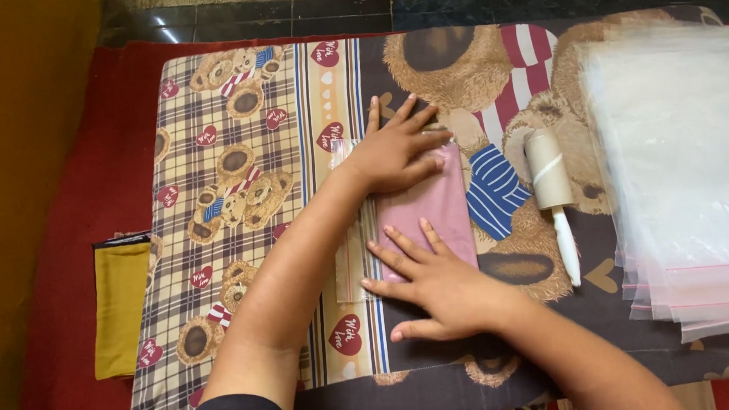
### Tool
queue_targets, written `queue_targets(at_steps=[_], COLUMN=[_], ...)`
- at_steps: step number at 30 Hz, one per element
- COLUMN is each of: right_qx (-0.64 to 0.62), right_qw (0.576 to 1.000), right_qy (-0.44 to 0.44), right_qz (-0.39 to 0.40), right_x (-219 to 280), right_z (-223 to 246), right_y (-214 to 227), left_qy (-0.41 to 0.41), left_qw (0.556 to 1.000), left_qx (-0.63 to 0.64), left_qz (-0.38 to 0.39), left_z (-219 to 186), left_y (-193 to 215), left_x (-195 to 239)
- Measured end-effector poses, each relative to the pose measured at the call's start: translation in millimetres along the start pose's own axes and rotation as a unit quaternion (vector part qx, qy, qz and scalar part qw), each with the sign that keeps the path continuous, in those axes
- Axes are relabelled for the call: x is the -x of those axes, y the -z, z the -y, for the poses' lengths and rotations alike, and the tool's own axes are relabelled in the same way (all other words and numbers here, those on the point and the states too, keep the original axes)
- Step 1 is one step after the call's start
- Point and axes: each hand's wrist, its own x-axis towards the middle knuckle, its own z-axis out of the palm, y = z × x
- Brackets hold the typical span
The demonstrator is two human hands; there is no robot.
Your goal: The person uses a lint roller on a folded pink cloth, then places the cloth into a clear ziplock bag, seals it, and presses out air. The cloth remains inside the sealed bag on the table.
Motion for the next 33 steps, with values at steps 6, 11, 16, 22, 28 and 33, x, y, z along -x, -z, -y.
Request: queue_targets(at_steps=[6,11,16,22,28,33], right_qx=[0.058,0.106,0.096,0.088,0.072,0.075], right_qw=[0.977,0.968,0.968,0.968,0.968,0.967], right_qy=[-0.055,-0.204,-0.218,-0.220,-0.230,-0.233], right_qz=[-0.199,-0.102,-0.083,-0.086,-0.070,-0.066], right_x=[-43,-68,-70,-70,-70,-70], right_z=[-48,-55,-57,-59,-59,-59], right_y=[33,13,6,3,5,5], left_qy=[0.052,0.268,0.243,0.250,0.254,0.256], left_qw=[0.968,0.960,0.969,0.962,0.954,0.951], left_qx=[0.085,-0.064,0.013,0.100,0.155,0.166], left_qz=[-0.230,-0.057,-0.042,-0.039,-0.041,-0.058], left_z=[12,53,42,28,29,36], left_y=[60,42,44,55,55,39], left_x=[26,70,90,96,100,99])
